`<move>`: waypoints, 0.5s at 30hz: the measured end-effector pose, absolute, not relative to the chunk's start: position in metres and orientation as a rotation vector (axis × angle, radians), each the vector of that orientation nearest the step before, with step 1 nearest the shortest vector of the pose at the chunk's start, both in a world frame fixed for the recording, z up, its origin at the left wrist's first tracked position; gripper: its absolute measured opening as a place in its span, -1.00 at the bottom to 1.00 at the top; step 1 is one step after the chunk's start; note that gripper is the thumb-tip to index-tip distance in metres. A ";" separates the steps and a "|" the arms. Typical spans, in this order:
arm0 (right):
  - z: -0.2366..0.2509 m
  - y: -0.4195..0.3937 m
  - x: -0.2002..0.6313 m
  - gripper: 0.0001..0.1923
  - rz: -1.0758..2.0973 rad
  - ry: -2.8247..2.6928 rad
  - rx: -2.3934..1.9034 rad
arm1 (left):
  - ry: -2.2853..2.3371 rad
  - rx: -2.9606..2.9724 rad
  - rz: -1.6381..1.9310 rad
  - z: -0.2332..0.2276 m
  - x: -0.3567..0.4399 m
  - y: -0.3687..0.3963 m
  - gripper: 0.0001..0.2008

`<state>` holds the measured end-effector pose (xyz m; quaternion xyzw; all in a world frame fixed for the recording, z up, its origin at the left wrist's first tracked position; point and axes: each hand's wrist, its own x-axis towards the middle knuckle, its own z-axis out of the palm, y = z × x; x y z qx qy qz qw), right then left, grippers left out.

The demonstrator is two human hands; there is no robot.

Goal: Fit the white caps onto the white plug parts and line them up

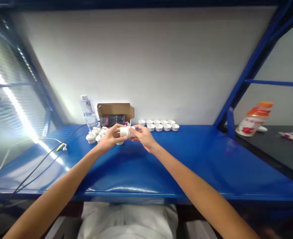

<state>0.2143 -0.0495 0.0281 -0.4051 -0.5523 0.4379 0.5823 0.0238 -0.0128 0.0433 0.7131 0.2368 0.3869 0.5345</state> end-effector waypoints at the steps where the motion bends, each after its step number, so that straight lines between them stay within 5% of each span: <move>1: 0.028 -0.049 0.215 -0.55 0.974 -1.324 -0.914 | 0.580 1.701 0.924 0.043 0.024 -0.013 -0.45; 5: 0.027 -0.050 0.214 -0.52 0.758 -1.525 -0.781 | 0.648 1.721 0.900 0.045 0.023 -0.011 -0.56; 11: 0.031 -0.062 0.208 -0.70 0.419 -1.741 -0.784 | 0.841 1.655 0.812 0.044 0.023 -0.007 -0.39; 15: 0.031 -0.065 0.206 -0.62 0.475 -1.659 -0.854 | 0.750 1.629 0.798 0.047 0.022 -0.011 -0.44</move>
